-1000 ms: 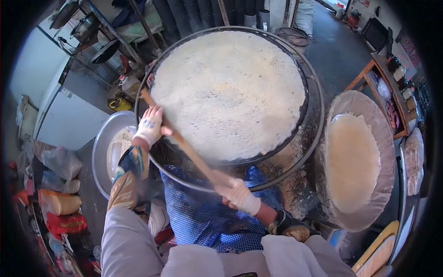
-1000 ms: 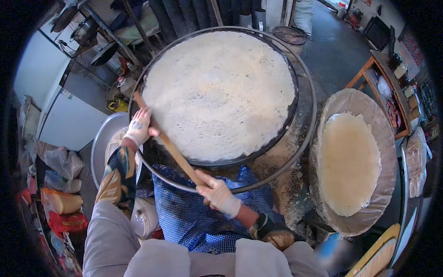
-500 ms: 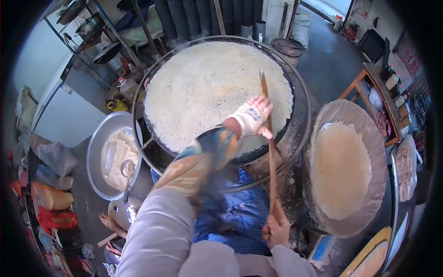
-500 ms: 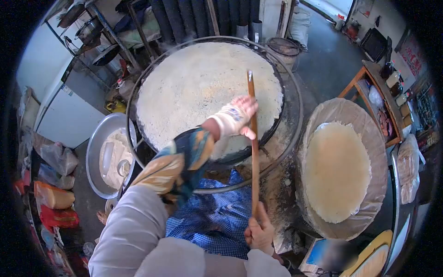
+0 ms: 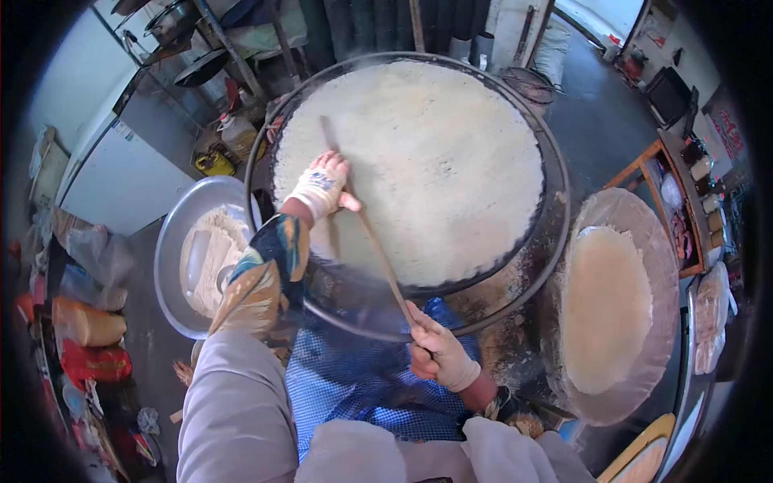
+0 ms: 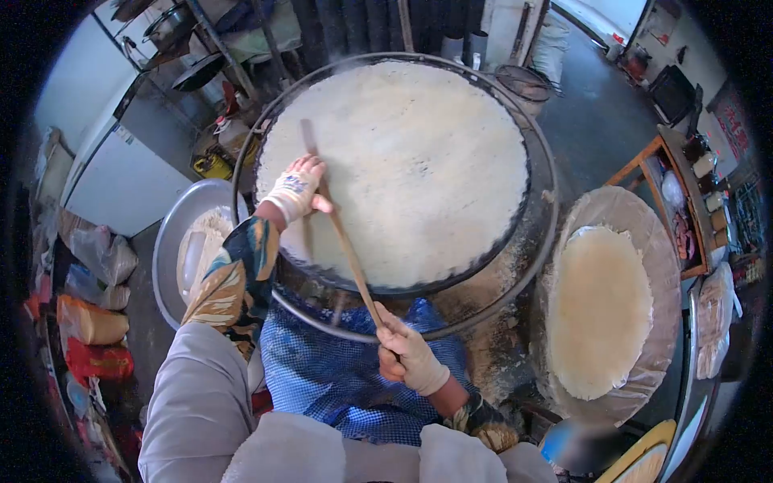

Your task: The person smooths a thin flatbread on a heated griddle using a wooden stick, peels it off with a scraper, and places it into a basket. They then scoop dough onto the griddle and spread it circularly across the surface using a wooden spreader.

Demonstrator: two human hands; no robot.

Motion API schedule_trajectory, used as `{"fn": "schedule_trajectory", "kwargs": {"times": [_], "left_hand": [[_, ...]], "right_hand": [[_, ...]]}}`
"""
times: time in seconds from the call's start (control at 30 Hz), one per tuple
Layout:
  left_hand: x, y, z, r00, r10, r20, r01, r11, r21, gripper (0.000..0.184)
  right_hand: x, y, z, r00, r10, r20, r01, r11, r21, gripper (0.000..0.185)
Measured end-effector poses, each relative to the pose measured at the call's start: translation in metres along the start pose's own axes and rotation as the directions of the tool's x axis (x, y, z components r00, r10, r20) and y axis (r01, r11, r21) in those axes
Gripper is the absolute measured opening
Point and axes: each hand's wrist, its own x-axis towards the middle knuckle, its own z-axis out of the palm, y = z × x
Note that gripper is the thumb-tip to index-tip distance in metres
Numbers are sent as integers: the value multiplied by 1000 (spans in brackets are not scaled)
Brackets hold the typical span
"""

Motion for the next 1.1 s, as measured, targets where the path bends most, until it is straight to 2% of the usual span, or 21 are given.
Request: {"fn": "schedule_trajectory", "kwargs": {"times": [0.07, 0.13, 0.17, 0.27, 0.33, 0.4, 0.43, 0.47, 0.53, 0.57, 0.63, 0.67, 0.7, 0.73, 0.8, 0.87, 0.93, 1.0, 1.03, 1.1], "left_hand": [[-39, -28, -2, 999, -45, -26, 46, 999, 30, 114], [-86, -46, -12, 996, -60, -59, 59, 998, -27, 114], [-111, -50, -12, 991, -101, -88, 100, 995, -19, 114], [-196, -52, 14, 977, -167, -129, 169, 986, 8, 114], [-222, -24, 24, 970, -145, -195, 150, 989, 10, 114], [-190, 39, 2, 968, -143, -207, 133, 989, -60, 117], [-163, 75, -18, 975, -98, -200, 79, 992, -99, 116], [-132, 98, -19, 974, 11, -227, -24, 998, -55, 114], [-60, 156, -34, 938, 181, -295, -235, 959, -160, 113], [-22, 182, -36, 914, 279, -296, -336, 928, -161, 114], [45, 234, -26, 787, 445, -427, -555, 813, -175, 111], [70, 253, -14, 728, 491, -479, -622, 767, -160, 110], [104, 267, 16, 727, 555, -405, -652, 743, -153, 113], [117, 275, 6, 817, 576, 34, -566, 812, -146, 116], [135, 261, 9, 831, 531, 164, -527, 847, -67, 114], [134, 218, 19, 881, 460, 109, -450, 887, -105, 112], [116, 175, 16, 925, 364, 105, -353, 929, -114, 113], [91, 133, 17, 964, 266, 19, -262, 958, -119, 112], [78, 115, 16, 976, 214, -29, -216, 968, -126, 112], [50, 83, 7, 993, 120, -13, -121, 987, -102, 110]], "right_hand": [[14, 8, 13, 999, 19, -40, -25, 985, -172, 52], [25, 22, 19, 997, 29, -68, -49, 944, -326, 57], [28, 29, 22, 995, 0, -99, -46, 885, -464, 57], [15, 43, 32, 984, 50, -172, -147, 772, -618, 54], [-10, 67, 0, 988, -133, -75, 34, 672, -740, 53], [-54, 67, -27, 955, -296, -21, 149, 539, -829, 53], [-79, 65, -40, 924, -379, -58, 137, 468, -873, 53], [-104, 62, -50, 882, -464, -80, 123, 392, -912, 53], [-152, 58, -56, 820, -421, -387, -4, 672, -741, 55], [-165, 64, -57, 743, -490, -456, 46, 717, -695, 57], [-180, 68, -56, 558, -582, -591, 168, 777, -606, 60], [-181, 61, -48, 593, -510, -624, 235, 850, -471, 62], [-177, 54, -36, 631, -438, -641, 296, 899, -322, 64], [-167, 48, -27, 672, -364, -645, 346, 924, -161, 66], [-142, 39, -28, 777, -330, -536, 361, 931, -50, 63], [-123, 33, -38, 878, -281, -388, 356, 924, 138, 61], [-109, 17, -36, 952, -206, -224, 247, 954, 172, 55], [-88, 9, -44, 989, -134, -69, 146, 960, 239, 52], [-79, 6, -40, 995, -89, -51, 100, 957, 272, 48], [-61, 3, -34, 1000, -14, 14, 9, 961, 278, 46]]}}
